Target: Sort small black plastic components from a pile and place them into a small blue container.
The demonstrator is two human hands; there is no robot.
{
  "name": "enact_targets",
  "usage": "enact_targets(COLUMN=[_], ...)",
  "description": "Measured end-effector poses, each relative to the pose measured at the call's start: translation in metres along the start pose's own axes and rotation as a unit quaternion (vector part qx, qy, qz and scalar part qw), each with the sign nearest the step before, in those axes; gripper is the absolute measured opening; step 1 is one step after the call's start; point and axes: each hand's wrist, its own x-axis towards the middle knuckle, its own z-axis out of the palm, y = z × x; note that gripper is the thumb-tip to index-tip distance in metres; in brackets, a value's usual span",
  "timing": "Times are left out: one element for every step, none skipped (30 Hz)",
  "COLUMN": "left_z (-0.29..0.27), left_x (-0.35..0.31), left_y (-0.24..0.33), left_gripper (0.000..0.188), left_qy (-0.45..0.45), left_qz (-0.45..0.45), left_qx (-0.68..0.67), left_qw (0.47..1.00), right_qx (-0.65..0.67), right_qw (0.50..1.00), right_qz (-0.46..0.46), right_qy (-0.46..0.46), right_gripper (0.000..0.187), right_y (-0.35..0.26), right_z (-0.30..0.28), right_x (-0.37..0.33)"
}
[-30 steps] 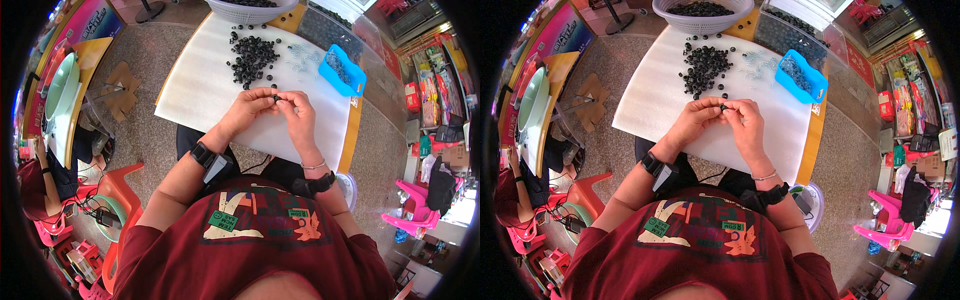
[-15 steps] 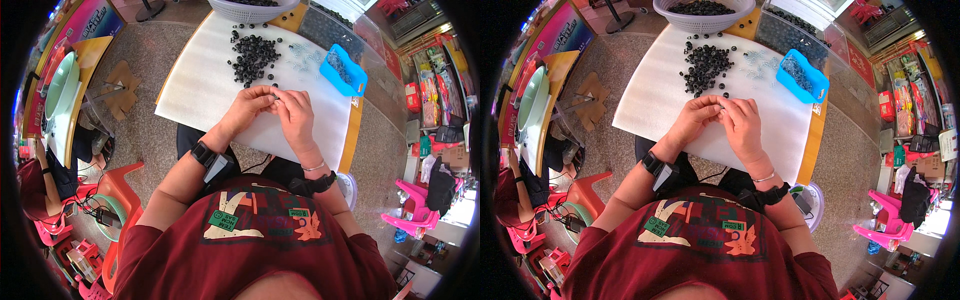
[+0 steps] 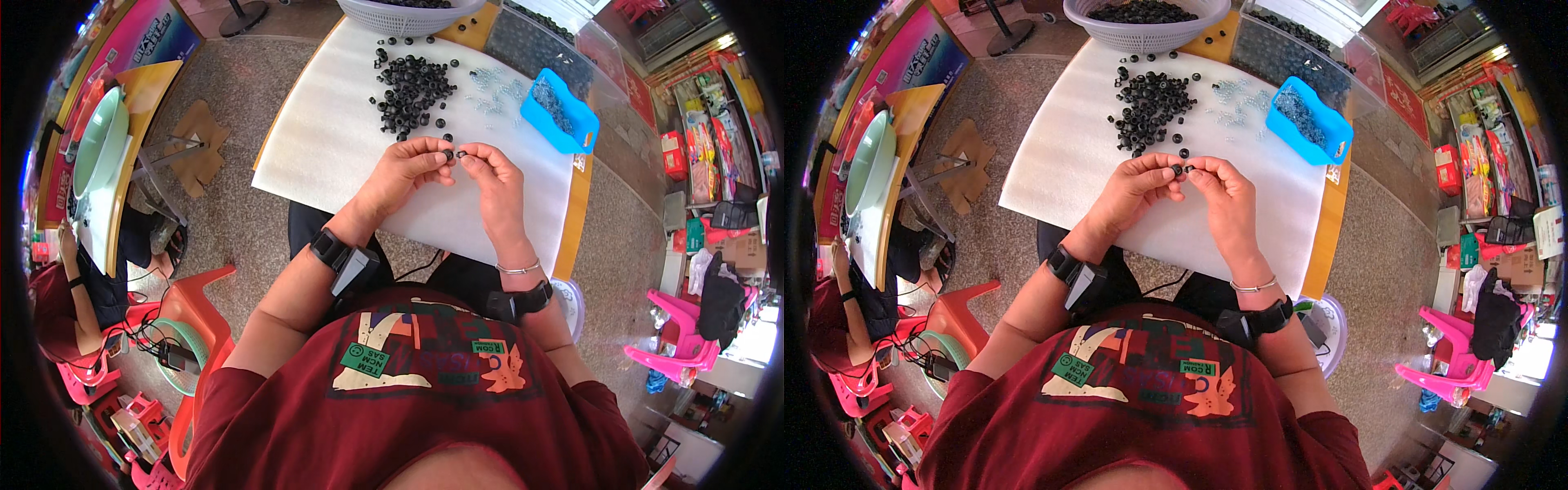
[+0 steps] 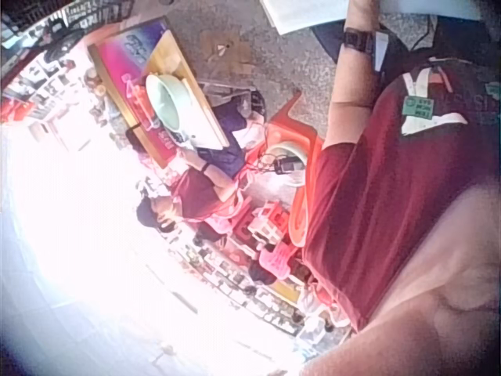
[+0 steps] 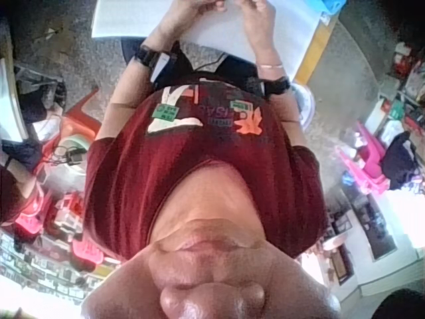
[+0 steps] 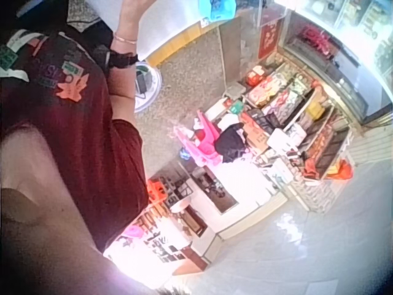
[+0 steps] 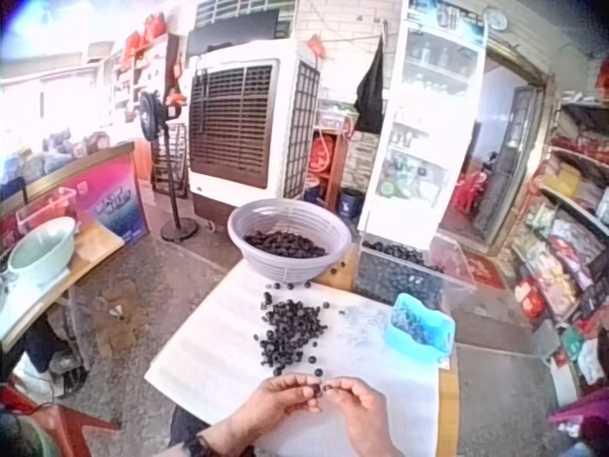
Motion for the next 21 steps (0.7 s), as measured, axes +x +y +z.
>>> enact_targets(left_z=[0.0,0.0006,0.0017,0.0022,0.0019,0.0016,0.0013,0.0013,0.0015,0.0016,0.0017,0.0019,0.002,0.0016,0.0009,0.0001,-0.0005,-0.0011,-0.0014,-0.0016,-0.0018], left_x=[-0.0001,-0.0006,-0.0009,-0.0011,-0.0012,-0.0012,-0.0012,-0.0012,-0.0012,-0.0012,-0.0013,-0.0015,-0.0016,-0.0014,-0.0009,-0.0005,0.0,0.0005,0.0008,0.0007,0.0005], left_y=[0.0002,0.0011,0.0026,0.0033,0.0031,0.0029,0.0028,0.0029,0.0031,0.0033,0.0036,0.0038,0.0038,0.0036,0.0029,0.0023,0.0018,0.0013,0.0011,0.0013,0.0015], left_gripper=[0.024,0.024,0.024,0.023,0.023,0.023,0.023,0.023,0.023,0.023,0.023,0.023,0.022,0.022,0.022,0.022,0.022,0.022,0.023,0.023,0.023], left_qy=[-0.001,-0.003,-0.005,-0.007,-0.008,-0.008,-0.009,-0.01,-0.01,-0.011,-0.011,-0.011,-0.011,-0.012,-0.013,-0.014,-0.018,-0.022,-0.026,-0.027,-0.028], left_qz=[-0.001,-0.002,-0.004,-0.005,-0.005,-0.006,-0.006,-0.006,-0.006,-0.006,-0.007,-0.008,-0.01,-0.009,-0.009,-0.008,-0.008,-0.008,-0.008,-0.007,-0.006], left_qx=[-0.001,0.002,0.006,0.009,0.007,0.005,0.003,0.004,0.005,0.006,0.006,0.006,0.006,0.006,0.006,0.007,0.006,0.004,0.003,0.006,0.008], left_qw=[1.0,1.0,1.0,1.0,1.0,1.0,1.0,1.0,1.0,1.0,1.0,1.0,1.0,1.0,1.0,1.0,1.0,1.0,1.0,1.0,1.0], right_qx=[0.012,0.025,0.019,0.014,0.008,0.0,-0.007,-0.015,-0.037,-0.058,-0.08,-0.086,-0.093,-0.099,-0.142,-0.185,-0.228,-0.258,-0.288,-0.317,-0.34], right_qw=[1.0,1.0,1.0,1.0,1.0,1.0,1.0,1.0,0.999,0.997,0.995,0.994,0.993,0.992,0.984,0.973,0.96,0.946,0.931,0.914,0.899], right_qz=[0.002,0.003,0.003,0.004,0.004,-0.004,-0.012,-0.02,-0.032,-0.043,-0.055,-0.063,-0.07,-0.077,-0.105,-0.133,-0.162,-0.191,-0.22,-0.248,-0.272], right_qy=[-0.003,-0.007,-0.007,-0.007,-0.007,-0.006,-0.004,-0.003,0.001,0.004,0.008,0.012,0.016,0.019,0.023,0.027,0.032,0.035,0.037,0.038,0.034], right_gripper=[0.015,0.015,0.015,0.015,0.015,0.014,0.014,0.014,0.013,0.013,0.013,0.012,0.012,0.012,0.011,0.011,0.011,0.012,0.013,0.013,0.014], right_y=[-0.0009,-0.0012,-0.0002,0.0015,0.0031,0.0044,0.0057,0.0064,0.0056,0.0041,0.0031,0.0034,0.004,0.0043,0.0029,0.0002,-0.0013,-0.0009,-0.0002,0.0003,-0.0003], right_z=[0.0006,0.0013,0.0018,0.002,0.0024,0.0027,0.0031,0.0034,0.0038,0.0044,0.0049,0.0056,0.0063,0.0071,0.0076,0.0082,0.0084,0.0088,0.0092,0.0095,0.0096], right_x=[0.0,0.0001,0.0002,0.0003,0.0004,0.0008,0.0012,0.0015,0.0014,0.001,0.001,0.0011,0.0012,0.0014,0.0013,0.0011,0.0009,0.0008,0.0007,0.0009,0.0014])
